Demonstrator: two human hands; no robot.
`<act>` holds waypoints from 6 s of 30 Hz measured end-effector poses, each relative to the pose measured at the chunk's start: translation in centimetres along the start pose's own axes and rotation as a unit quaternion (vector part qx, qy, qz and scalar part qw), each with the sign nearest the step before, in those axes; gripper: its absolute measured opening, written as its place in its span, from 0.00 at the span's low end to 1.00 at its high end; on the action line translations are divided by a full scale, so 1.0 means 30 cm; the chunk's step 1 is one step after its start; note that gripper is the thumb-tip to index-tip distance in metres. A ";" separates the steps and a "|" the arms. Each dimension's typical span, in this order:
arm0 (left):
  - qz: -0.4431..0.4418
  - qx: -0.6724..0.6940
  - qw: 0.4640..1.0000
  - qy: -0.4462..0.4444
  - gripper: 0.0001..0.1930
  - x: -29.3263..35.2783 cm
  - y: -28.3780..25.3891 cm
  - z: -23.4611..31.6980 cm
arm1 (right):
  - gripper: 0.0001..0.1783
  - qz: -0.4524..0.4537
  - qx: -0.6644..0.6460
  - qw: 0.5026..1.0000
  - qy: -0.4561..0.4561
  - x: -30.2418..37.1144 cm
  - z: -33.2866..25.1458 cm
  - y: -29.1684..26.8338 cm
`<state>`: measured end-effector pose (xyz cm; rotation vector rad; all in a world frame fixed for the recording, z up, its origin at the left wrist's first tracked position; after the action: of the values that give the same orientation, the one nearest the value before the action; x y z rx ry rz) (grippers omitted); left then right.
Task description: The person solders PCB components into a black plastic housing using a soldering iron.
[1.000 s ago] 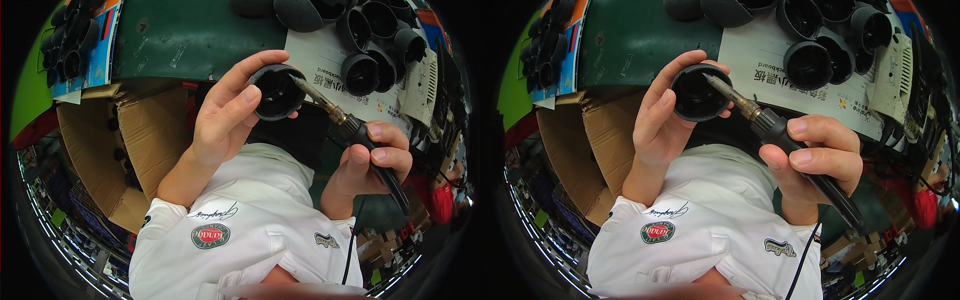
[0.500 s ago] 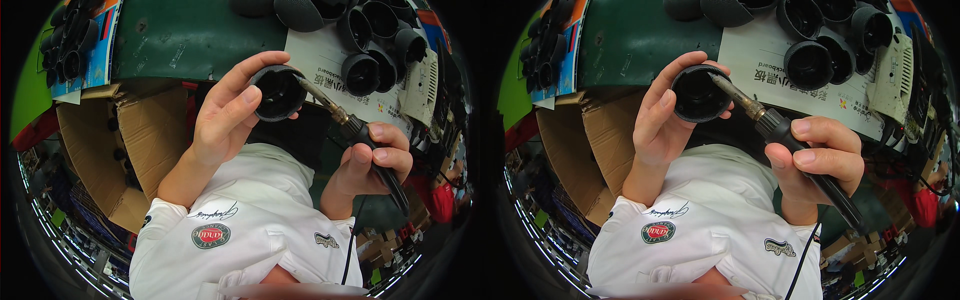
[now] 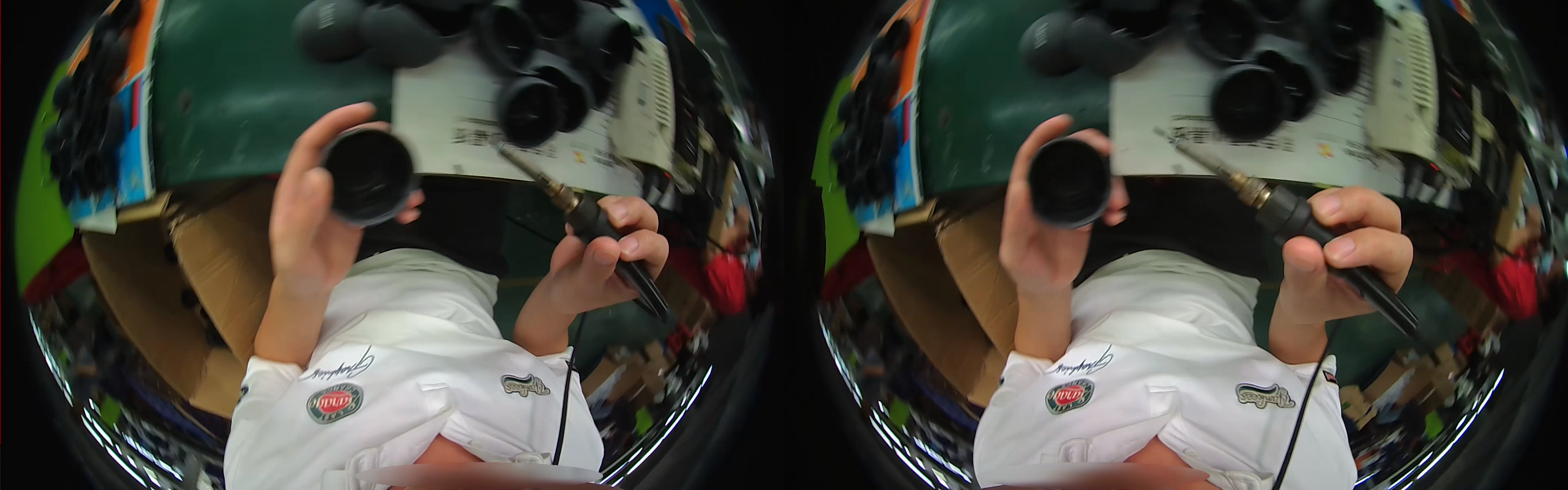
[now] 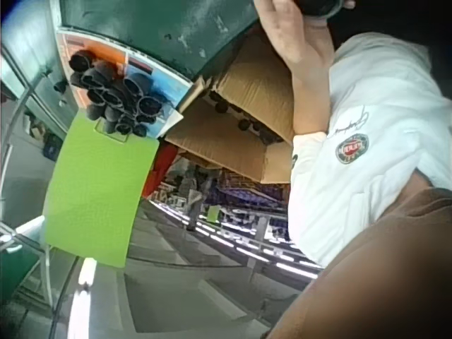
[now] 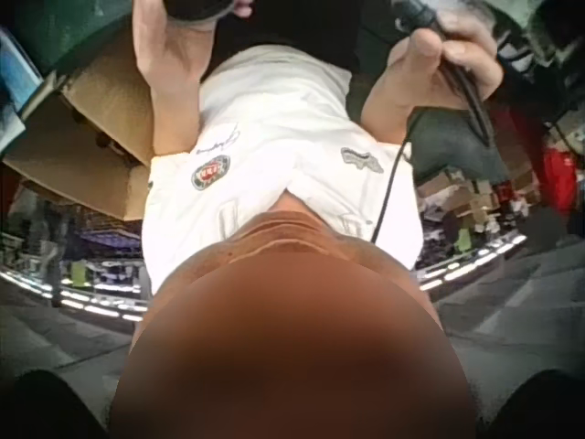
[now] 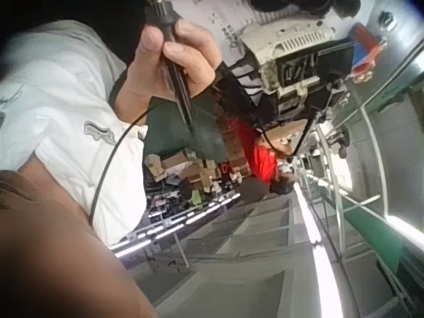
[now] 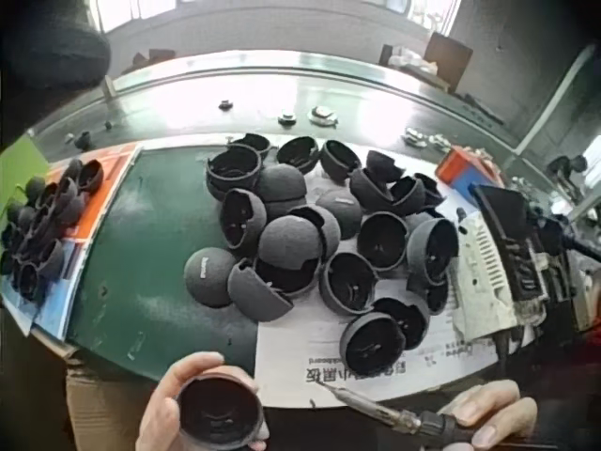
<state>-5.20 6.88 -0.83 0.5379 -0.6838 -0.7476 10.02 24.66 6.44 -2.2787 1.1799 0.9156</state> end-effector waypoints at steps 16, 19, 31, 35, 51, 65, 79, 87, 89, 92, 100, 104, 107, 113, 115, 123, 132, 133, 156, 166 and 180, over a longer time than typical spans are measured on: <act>-0.040 -0.002 0.998 0.042 0.28 0.008 0.017 -0.008 | 0.10 0.272 0.240 0.932 -0.019 -0.093 0.011 -0.479; -0.046 -0.007 0.998 0.051 0.28 0.016 0.008 0.005 | 0.10 0.275 0.241 0.931 -0.003 -0.089 0.015 -0.482; -0.067 -0.001 0.998 0.005 0.33 0.004 -0.012 0.003 | 0.08 0.199 0.173 0.962 -0.074 -0.089 -0.045 -0.537; -0.095 0.016 0.995 0.024 0.31 0.006 0.007 -0.014 | 0.11 0.125 -0.074 0.989 0.037 -0.061 0.013 -0.425; -0.086 0.032 0.996 -0.015 0.33 0.005 -0.004 -0.027 | 0.22 0.026 -0.084 0.987 0.132 0.032 0.000 0.055; -0.051 -0.025 0.998 0.026 0.25 -0.008 -0.016 -0.033 | 0.21 -0.078 -0.047 0.995 0.029 -0.007 -0.046 0.083; -0.064 -0.041 0.997 0.022 0.25 -0.005 -0.017 -0.035 | 0.21 -0.116 -0.041 0.992 -0.004 -0.015 -0.030 0.126; -0.057 -0.047 0.997 0.029 0.25 -0.005 -0.023 -0.040 | 0.20 -0.107 -0.022 0.994 -0.010 -0.007 -0.031 0.122; -0.058 -0.046 0.997 0.030 0.25 -0.005 -0.021 -0.039 | 0.20 -0.088 -0.014 0.996 0.010 0.006 -0.028 0.114; -0.050 -0.042 0.997 0.030 0.25 -0.002 -0.022 -0.040 | 0.20 -0.087 -0.009 0.996 0.016 0.013 -0.021 0.111; -0.043 -0.031 0.998 0.034 0.24 0.001 -0.029 -0.045 | 0.19 -0.065 -0.005 0.997 0.042 0.028 -0.014 0.113; -0.048 -0.033 0.997 0.041 0.24 0.000 -0.027 -0.044 | 0.18 -0.051 -0.008 0.997 0.054 0.034 -0.016 0.112; -0.050 -0.036 0.997 0.041 0.24 0.001 -0.024 -0.041 | 0.18 -0.045 -0.006 0.998 0.039 0.034 -0.017 0.111; -0.077 -0.020 0.995 0.051 0.24 -0.001 -0.015 -0.031 | 0.18 -0.050 -0.012 0.998 0.037 0.044 -0.027 0.112; -0.049 -0.007 0.998 0.031 0.32 -0.002 -0.011 -0.026 | 0.18 -0.035 -0.021 0.998 0.052 0.040 -0.018 0.100; -0.106 0.049 0.993 0.033 0.37 -0.001 -0.033 -0.024 | 0.21 -0.017 -0.108 0.986 0.125 0.024 0.006 0.064; -0.081 0.102 0.991 0.032 0.25 -0.006 -0.013 -0.026 | 0.22 0.010 -0.020 0.996 0.089 0.028 -0.002 0.049; -0.080 0.093 0.992 0.037 0.23 -0.006 -0.011 -0.024 | 0.19 -0.036 -0.008 0.998 0.049 0.017 -0.016 0.065; -0.092 0.075 0.992 0.052 0.20 -0.009 -0.004 -0.019 | 0.20 -0.069 -0.011 0.997 0.020 0.013 -0.032 0.115; -0.081 0.080 0.993 0.045 0.21 -0.011 -0.012 -0.033 | 0.16 -0.068 0.014 0.998 0.014 0.026 -0.020 0.120; -0.100 0.009 0.993 0.066 0.21 -0.011 -0.015 -0.044 | 0.14 -0.056 0.015 0.998 0.011 0.042 -0.015 0.124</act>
<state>-4.62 7.13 -2.13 0.6732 -0.5198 -0.8844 7.62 21.61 5.64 -2.3105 1.0557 0.8270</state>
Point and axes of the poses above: each hand's wrist, its own x-axis away from the middle knuckle, its own y-axis out of the palm, z = x × y, the point moved 7 cm from there along -x, towards the middle knuckle, and after that the axes turned 14 degrees about -y, right-handed, at the moved point
